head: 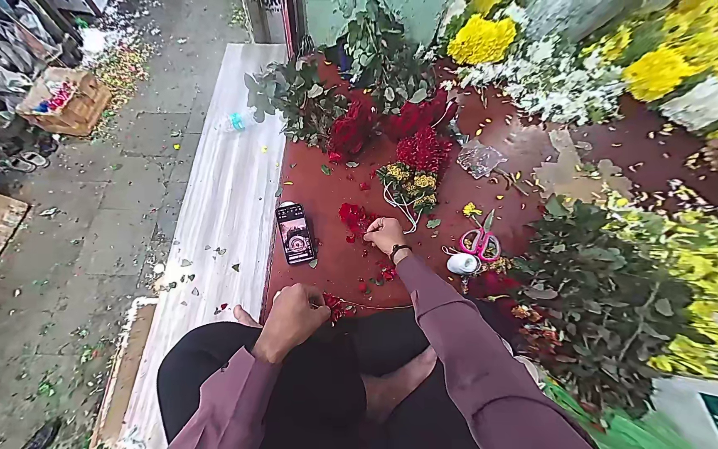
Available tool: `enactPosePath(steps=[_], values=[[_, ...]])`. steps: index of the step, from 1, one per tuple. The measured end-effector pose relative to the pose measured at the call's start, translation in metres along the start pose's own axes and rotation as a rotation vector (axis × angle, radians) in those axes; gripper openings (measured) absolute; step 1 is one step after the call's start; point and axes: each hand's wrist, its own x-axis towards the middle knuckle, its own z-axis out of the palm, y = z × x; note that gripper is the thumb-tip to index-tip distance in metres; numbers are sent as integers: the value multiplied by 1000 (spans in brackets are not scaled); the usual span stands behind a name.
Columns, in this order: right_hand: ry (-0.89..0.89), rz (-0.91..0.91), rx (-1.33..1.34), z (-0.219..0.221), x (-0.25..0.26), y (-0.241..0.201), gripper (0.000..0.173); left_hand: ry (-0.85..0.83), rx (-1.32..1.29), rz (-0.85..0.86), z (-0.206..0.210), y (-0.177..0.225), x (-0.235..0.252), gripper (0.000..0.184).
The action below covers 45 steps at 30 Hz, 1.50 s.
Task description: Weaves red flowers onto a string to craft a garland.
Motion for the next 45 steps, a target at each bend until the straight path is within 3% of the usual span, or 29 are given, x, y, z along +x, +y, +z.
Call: enactPosePath(steps=[2, 4, 11, 19, 28, 34, 45], values=[[-102, 26, 213, -10, -10, -6, 33, 1, -7, 15, 0, -1, 0, 17], [-139, 11, 342, -16, -22, -7, 26, 5, -14, 5, 1, -3, -2, 17], [-124, -106, 487, -18, -68, -11, 26, 39, 1, 16, 1, -5, -2, 18], [-240, -23, 738, -30, -100, -12, 18, 48, 8, 24, 4, -8, 5, 18], [-316, -111, 812, -34, -105, -16, 23, 41, 26, 16, 6, -8, 5, 18], [-360, -68, 838, -34, -109, -22, 19, 36, 26, 14, 6, -9, 5, 18], [-191, -137, 728, -30, -101, -15, 13, 37, 26, 13, 7, -11, 7, 19]])
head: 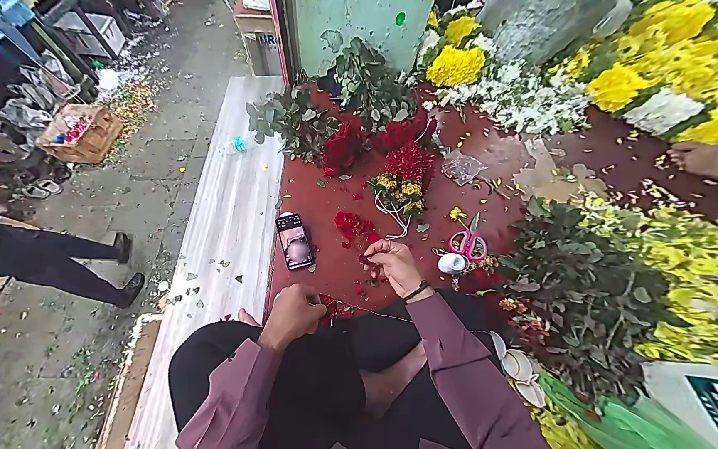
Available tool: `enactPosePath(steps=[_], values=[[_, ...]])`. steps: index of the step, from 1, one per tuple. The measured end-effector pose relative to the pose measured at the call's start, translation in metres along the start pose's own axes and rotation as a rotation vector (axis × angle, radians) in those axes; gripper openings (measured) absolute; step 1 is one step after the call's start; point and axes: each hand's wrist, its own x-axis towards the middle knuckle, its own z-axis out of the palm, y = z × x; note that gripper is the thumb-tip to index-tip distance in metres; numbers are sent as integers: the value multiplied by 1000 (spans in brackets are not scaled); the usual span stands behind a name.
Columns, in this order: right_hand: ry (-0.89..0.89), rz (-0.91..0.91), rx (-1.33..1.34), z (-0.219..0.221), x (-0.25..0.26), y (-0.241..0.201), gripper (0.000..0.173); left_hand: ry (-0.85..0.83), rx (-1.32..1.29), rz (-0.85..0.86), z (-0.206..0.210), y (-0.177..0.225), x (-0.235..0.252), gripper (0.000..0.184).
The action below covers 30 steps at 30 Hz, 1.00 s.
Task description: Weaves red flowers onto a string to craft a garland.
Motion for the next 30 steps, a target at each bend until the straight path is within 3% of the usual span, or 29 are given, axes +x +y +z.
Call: enactPosePath(steps=[8, 11, 21, 25, 30], values=[[-31, -90, -9, -2, 1, 1, 23, -9, 7, -4, 0, 0, 1, 20], [-67, -185, -61, -2, -1, -2, 35, -3, -3, -2, 0, -1, 1, 20], [33, -286, -176, 15, -12, -8, 15, 50, 5, -24, -2, 2, -1, 17], [13, -279, -77, 29, -30, -11, 37, 116, -48, -39, -3, 4, -2, 18], [-149, -68, 59, 50, -68, -11, 50, 89, -178, 17, -3, 4, -1, 21]])
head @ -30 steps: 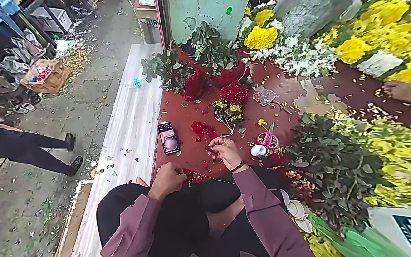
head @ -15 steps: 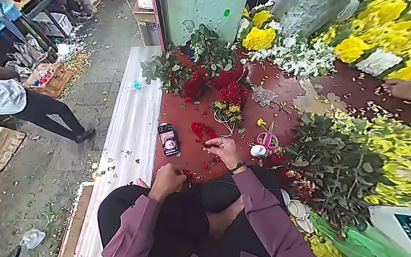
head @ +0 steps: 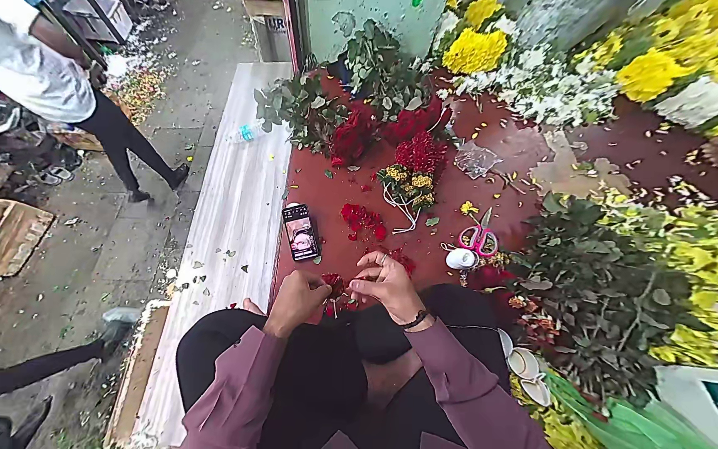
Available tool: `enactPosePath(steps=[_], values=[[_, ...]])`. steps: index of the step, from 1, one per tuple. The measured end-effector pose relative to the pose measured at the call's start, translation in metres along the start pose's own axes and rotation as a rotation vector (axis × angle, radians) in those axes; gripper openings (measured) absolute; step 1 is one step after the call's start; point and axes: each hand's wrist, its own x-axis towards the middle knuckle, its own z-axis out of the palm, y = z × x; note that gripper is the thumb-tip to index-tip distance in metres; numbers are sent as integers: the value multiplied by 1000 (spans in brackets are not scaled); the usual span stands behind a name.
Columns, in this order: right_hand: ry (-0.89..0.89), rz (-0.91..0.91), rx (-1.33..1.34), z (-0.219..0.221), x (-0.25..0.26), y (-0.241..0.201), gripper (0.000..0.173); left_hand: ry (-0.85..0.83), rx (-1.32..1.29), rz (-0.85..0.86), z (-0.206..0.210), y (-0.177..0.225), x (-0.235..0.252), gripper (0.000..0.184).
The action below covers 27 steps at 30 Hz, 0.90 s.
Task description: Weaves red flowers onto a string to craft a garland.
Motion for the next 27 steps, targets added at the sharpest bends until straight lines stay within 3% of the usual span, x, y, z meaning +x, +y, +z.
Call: enactPosePath(steps=[9, 14, 16, 20, 22, 23, 26, 27], values=[[67, 139, -142, 11, 3, 20, 60, -145, -129, 144, -1, 8, -2, 22], [-67, 267, -212, -5, 6, 22, 81, -157, -150, 164, -2, 7, -3, 17], [-144, 225, -237, -18, 7, 17, 83, -128, -182, 164, -3, 6, -2, 14], [-98, -88, -507, -34, 12, 11, 81, -24, -233, 135, -2, 3, -1, 19], [-270, -71, -489, -34, 14, 19, 89, -17, -239, 113, -2, 2, -1, 23], [-319, -39, -438, -32, 14, 23, 82, -15, -244, 99, -2, 3, -1, 24], [-172, -18, -467, -36, 18, 25, 23, 12, -247, 61, -5, 2, -1, 24], [-150, -26, -474, -40, 19, 20, 18, 26, -251, 46, -5, 1, -2, 25]])
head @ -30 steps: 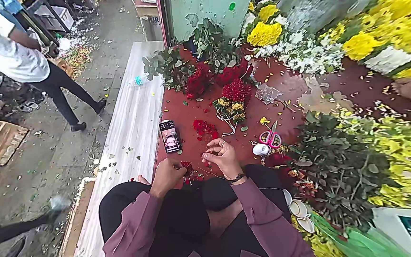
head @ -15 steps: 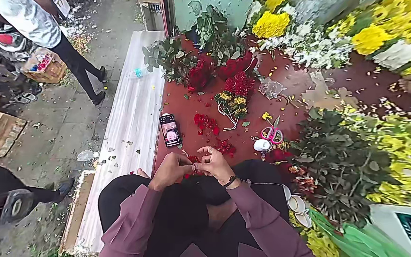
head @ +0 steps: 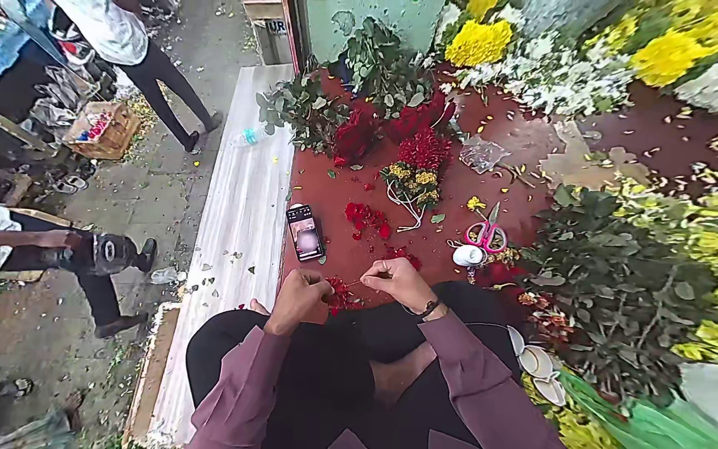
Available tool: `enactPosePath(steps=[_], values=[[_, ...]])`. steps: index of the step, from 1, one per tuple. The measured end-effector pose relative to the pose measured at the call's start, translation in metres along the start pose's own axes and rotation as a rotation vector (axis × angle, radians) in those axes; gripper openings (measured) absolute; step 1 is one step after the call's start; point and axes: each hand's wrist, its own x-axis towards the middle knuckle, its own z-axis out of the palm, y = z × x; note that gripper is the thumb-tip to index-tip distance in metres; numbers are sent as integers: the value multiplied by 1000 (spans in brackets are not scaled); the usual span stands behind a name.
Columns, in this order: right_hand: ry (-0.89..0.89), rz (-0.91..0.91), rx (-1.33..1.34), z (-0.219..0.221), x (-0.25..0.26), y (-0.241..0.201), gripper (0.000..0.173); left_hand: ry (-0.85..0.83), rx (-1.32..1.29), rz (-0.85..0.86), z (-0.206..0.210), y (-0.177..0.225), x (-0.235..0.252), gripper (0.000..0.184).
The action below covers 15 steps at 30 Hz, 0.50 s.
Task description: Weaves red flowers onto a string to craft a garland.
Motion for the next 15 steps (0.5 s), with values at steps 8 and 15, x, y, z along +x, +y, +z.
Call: enactPosePath(steps=[8, 15], values=[[-327, -262, 121, 11, -13, -20, 14, 20, 381, -95, 5, 3, -3, 22], [-301, -31, 413, 25, -7, 6, 9, -299, -264, 419, 4, 21, -9, 14]])
